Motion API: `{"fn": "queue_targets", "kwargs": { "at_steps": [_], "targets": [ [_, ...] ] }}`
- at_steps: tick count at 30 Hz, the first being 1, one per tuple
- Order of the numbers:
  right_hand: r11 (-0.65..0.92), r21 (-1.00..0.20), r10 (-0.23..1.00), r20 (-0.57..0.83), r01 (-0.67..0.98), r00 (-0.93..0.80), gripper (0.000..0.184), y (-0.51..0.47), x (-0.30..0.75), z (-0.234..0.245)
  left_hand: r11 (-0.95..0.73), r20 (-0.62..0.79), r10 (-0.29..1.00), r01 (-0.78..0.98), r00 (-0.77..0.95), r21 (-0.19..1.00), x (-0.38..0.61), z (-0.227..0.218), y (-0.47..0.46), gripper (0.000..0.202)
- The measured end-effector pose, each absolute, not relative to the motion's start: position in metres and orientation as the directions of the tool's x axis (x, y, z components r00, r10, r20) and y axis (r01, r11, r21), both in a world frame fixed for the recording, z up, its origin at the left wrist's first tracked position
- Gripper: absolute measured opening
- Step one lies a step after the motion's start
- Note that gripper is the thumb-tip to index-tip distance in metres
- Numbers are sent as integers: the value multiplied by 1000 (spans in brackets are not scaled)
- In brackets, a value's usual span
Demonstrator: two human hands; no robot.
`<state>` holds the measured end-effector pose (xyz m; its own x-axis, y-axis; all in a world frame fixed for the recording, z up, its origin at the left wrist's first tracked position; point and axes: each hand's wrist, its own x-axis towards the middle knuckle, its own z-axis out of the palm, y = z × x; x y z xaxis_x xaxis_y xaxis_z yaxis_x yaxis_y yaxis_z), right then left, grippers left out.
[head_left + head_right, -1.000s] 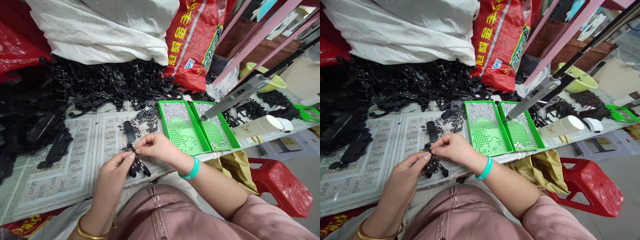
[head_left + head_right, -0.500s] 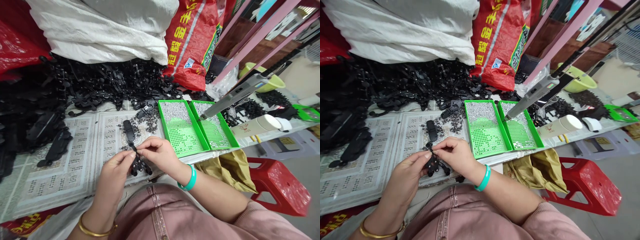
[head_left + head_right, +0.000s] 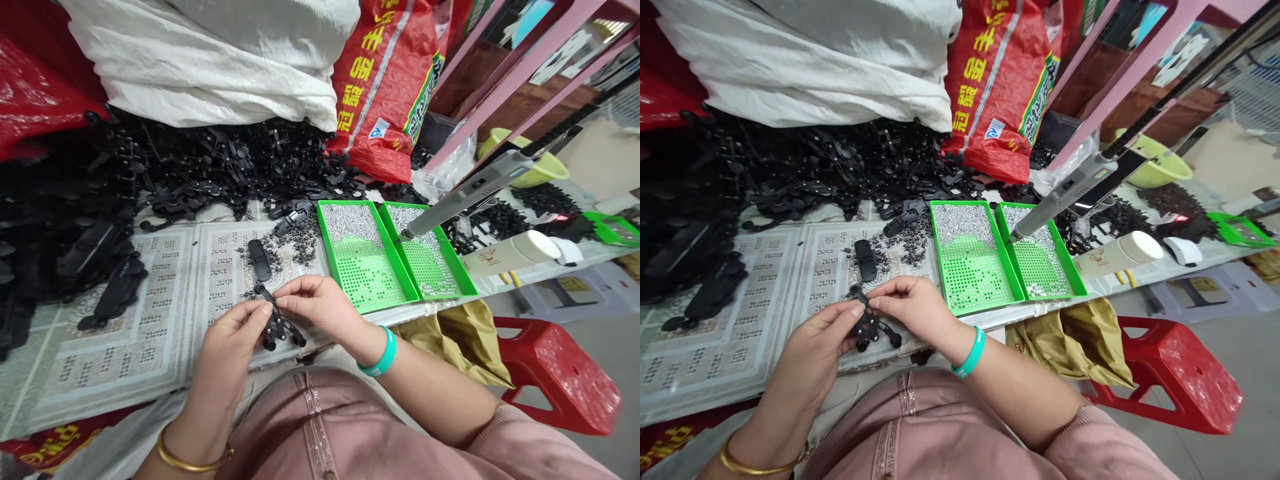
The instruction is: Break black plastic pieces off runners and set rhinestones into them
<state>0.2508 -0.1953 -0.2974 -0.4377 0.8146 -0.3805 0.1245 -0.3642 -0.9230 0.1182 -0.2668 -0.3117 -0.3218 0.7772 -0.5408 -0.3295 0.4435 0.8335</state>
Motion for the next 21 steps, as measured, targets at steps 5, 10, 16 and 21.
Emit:
{"fn": "queue_targets", "kwargs": {
  "at_steps": [5,10,16,21],
  "targets": [
    [-341,-935,834,-351,103,-425,17,-202,248,-299,375,-591,723,-517,-356,770,122,-307,-264,31],
    [-337,-933,829,-356,122,-432,18,-212,242,-308,190,-549,734,-654,-401,732,128,-301,-262,25],
    [-239,-954,795,-301,184,-527,17,-197,239,-301,241,-616,755,-778,-226,581,130,-304,-270,18],
    [547,-434,816,87,716,-571,16,-148,238,-288,290,-682,673,-745,-287,600,123,-303,-268,24]
  ]
}}
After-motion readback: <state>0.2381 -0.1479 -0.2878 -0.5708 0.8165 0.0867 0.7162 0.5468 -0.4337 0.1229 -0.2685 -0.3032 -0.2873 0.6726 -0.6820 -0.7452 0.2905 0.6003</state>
